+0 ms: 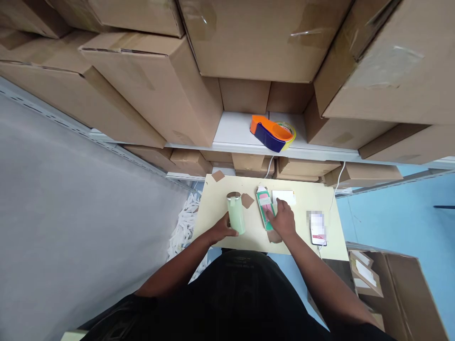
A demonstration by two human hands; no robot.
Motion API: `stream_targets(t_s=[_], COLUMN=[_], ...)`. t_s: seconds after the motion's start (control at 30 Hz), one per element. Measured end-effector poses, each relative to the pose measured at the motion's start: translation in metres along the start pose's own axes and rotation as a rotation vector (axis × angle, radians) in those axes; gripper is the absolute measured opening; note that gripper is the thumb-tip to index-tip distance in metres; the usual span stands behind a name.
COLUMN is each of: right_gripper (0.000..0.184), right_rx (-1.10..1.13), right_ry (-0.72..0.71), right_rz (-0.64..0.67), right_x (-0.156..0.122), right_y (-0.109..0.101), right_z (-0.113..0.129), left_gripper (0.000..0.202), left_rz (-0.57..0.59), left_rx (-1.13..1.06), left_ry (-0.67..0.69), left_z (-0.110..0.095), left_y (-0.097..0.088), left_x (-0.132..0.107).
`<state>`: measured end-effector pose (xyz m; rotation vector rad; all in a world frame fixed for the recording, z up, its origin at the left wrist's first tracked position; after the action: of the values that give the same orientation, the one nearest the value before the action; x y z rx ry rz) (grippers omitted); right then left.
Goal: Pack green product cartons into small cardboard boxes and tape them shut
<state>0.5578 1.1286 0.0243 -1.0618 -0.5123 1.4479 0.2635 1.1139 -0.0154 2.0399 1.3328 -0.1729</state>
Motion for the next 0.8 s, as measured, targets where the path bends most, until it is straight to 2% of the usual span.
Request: stream_targets(t_s=[0.1, 0.2, 0.27, 0.33, 0.43, 0.57, 0.67, 0.8], right_gripper=[0.071, 0.081, 0.076, 0.065, 0.059, 0.060, 0.061, 0.067], right_rx=[0.206, 0.364, 0.388, 0.344, 0.253, 0.273, 0.432, 0.627], right_ry=[-0.112, -0.185, -0.178, -0.153, -0.182, -0.208, -0.169, -0.228], right_rz=[0.222, 0.361, 0.350, 0.285, 0.184, 0.171, 0.176, 0.191], right_x=[-0.023, -0.036, -0.036, -0.032, -0.028, -0.029, -0.032, -0.036], right_y=[0.006, 0.018, 0.022, 0.018, 0.002, -0.012, -0.011, -0.013], right_z=[0.018, 0.046, 0.062, 0.072, 0.077, 0.077, 0.081, 0.091], left_gripper=[0.092, 0.084, 0.079, 0.076, 0.078, 0.084, 0.097, 0.085], left_rz=[-0.022, -0.040, -0.051, -0.052, -0.040, 0.030, 0.086, 0.092], left_rx=[0.093, 0.178, 0.261, 0.340, 0.395, 0.351, 0.244, 0.037], left_ry=[0.033, 0.086, 0.123, 0.183, 0.283, 0.310, 0.248, 0.231], left_z=[0.004, 0.004, -0.001, -0.012, -0.034, -0.054, -0.052, -0.045], left_y=[0.009, 0.024, 0.036, 0.046, 0.054, 0.057, 0.062, 0.069], left_x=[0.000, 0.000, 0.000, 0.000, -0.005, -0.014, -0.019, -0.022])
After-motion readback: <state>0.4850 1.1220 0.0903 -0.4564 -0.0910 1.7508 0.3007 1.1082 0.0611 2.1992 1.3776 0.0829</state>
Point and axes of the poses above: each hand's wrist, its own x-axis towards the middle knuckle, its own y-axis out of the palm, z = x × y, the point moved 2 cm from there along x, towards the middle knuckle, and after that the axes turned 14 degrees about -x, right-handed, at the moved point
